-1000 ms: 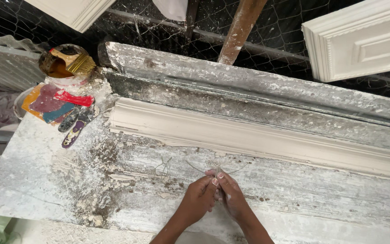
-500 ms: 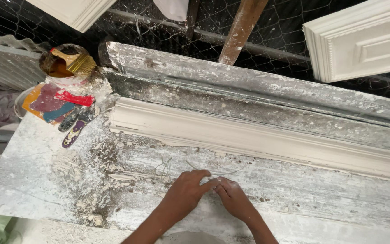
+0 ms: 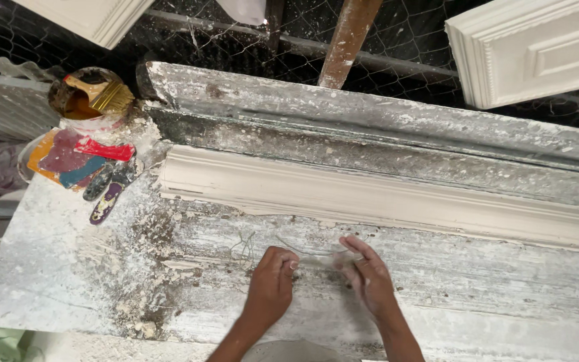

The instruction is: The person first bends and handles small wire pieces on a plaster-dusted workbench, then uses an orange sponge to wipe the surface of a long white plaster cornice molding, and finally lays a long green strip along the molding and runs a hand over it.

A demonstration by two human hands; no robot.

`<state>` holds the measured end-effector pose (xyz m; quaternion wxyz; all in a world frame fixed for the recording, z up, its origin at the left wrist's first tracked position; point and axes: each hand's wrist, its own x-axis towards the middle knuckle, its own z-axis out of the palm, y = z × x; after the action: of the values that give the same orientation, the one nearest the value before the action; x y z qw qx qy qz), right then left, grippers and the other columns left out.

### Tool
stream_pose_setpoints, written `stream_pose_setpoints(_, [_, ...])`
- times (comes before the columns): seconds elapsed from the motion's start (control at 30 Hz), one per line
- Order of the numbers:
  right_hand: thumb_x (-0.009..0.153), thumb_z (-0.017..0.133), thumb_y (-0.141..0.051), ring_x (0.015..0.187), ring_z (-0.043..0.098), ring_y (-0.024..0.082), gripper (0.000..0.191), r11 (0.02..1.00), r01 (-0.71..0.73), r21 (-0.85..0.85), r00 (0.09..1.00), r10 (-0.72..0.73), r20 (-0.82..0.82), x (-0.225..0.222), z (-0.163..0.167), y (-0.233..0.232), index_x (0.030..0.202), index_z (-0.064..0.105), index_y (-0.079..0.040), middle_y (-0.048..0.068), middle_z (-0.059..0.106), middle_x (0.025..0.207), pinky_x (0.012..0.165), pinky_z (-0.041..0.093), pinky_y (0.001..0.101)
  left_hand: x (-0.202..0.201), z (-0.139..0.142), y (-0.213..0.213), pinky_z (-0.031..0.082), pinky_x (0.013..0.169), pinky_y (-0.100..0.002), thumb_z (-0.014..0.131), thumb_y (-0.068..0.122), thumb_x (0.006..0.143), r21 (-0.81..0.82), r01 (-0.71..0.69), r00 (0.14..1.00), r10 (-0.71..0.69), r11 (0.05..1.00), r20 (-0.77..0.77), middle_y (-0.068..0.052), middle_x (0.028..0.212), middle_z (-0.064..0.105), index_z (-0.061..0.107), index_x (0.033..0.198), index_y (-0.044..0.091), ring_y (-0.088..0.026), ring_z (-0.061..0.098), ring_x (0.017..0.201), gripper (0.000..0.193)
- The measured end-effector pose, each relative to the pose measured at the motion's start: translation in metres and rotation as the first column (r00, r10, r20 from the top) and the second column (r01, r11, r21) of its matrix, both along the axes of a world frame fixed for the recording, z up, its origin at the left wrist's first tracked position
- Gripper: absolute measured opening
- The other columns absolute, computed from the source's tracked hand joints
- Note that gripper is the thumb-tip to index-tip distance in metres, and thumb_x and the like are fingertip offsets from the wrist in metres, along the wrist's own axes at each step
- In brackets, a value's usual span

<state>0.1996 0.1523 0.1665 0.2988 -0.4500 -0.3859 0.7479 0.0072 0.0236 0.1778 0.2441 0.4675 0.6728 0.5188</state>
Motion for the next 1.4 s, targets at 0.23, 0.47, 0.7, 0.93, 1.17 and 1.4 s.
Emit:
stream_pose_setpoints(0.23, [0.102,0.051,-0.035,0.117,0.068,0.02,0.045,0.894,-0.363,0.264,0.908,0.275,0.317,-0.036,-0.013,-0.05,0.136,0.063,-0.006,0.013,0.072,0.129,0.1,0.053,0.0319,0.048,-0.016,0.006,0.052,0.061,-0.031,0.054,0.024,0.103,-0.067,-0.111,0.884,0.129,0.992,0.449,-0.005,0.081,0.065,0.062,0.1,0.002,-0.012,0.06,0.069,0.023])
stream_pose_setpoints(0.47, [0.1,0.058,-0.033,0.105,0.074,0.017,0.04,0.93,-0.264,0.256,0.947,0.2,0.25,-0.035,-0.026,-0.04,0.118,0.074,-0.002,0.009,0.08,0.113,0.095,0.059,0.0323,0.038,-0.008,-0.005,0.052,0.069,-0.04,0.058,0.016,0.101,-0.039,-0.024,0.981,0.031,0.999,0.193,-0.013,0.093,0.063,0.065,0.101,0.001,-0.028,0.065,0.079,0.016])
stream_pose_setpoints(0.7, [0.103,0.062,-0.032,0.091,0.067,0.017,0.041,0.952,-0.237,0.194,0.933,0.167,0.32,-0.019,-0.041,-0.033,0.125,0.078,-0.002,0.013,0.072,0.096,0.084,0.055,0.0328,0.04,-0.001,-0.008,0.051,0.074,-0.047,0.06,0.017,0.099,-0.188,0.111,0.994,-0.109,0.976,0.021,-0.014,0.099,0.064,0.064,0.103,0.004,-0.036,0.065,0.088,0.014])
stream_pose_setpoints(0.93, [0.096,0.062,-0.029,0.094,0.073,0.01,0.033,0.875,-0.464,0.138,0.841,0.385,0.381,-0.013,-0.015,-0.017,0.116,0.077,-0.007,0.003,0.081,0.101,0.089,0.057,0.0289,0.011,0.025,-0.01,0.055,0.089,-0.042,0.063,0.008,0.093,0.206,0.333,0.78,-0.146,0.92,-0.609,-0.012,0.104,0.062,0.062,0.103,0.003,-0.03,0.065,0.102,0.011])
stream_pose_setpoints(1.17, [0.098,0.065,-0.014,0.079,0.066,0.008,0.019,0.579,-0.815,-0.003,0.529,0.748,0.401,0.008,0.002,0.001,0.103,0.079,-0.003,0.004,0.078,0.091,0.077,0.056,0.029,-0.006,0.047,-0.001,0.055,0.091,-0.036,0.066,0.016,0.097,0.143,0.684,0.386,-0.188,0.716,-0.903,-0.001,0.107,0.062,0.064,0.097,0.015,-0.018,0.064,0.105,0.002])
stream_pose_setpoints(1.4, [0.093,0.063,-0.01,0.07,0.056,0.01,0.027,0.442,-0.896,-0.043,0.369,0.795,0.481,0.017,0.022,0.007,0.113,0.081,-0.015,0.0,0.076,0.084,0.067,0.049,0.0307,-0.003,0.04,0.0,0.053,0.057,-0.034,0.068,0.019,0.092,0.129,0.652,0.514,-0.31,0.747,-0.799,-0.002,0.12,0.069,0.066,0.097,0.019,-0.018,0.067,0.08,0.005])
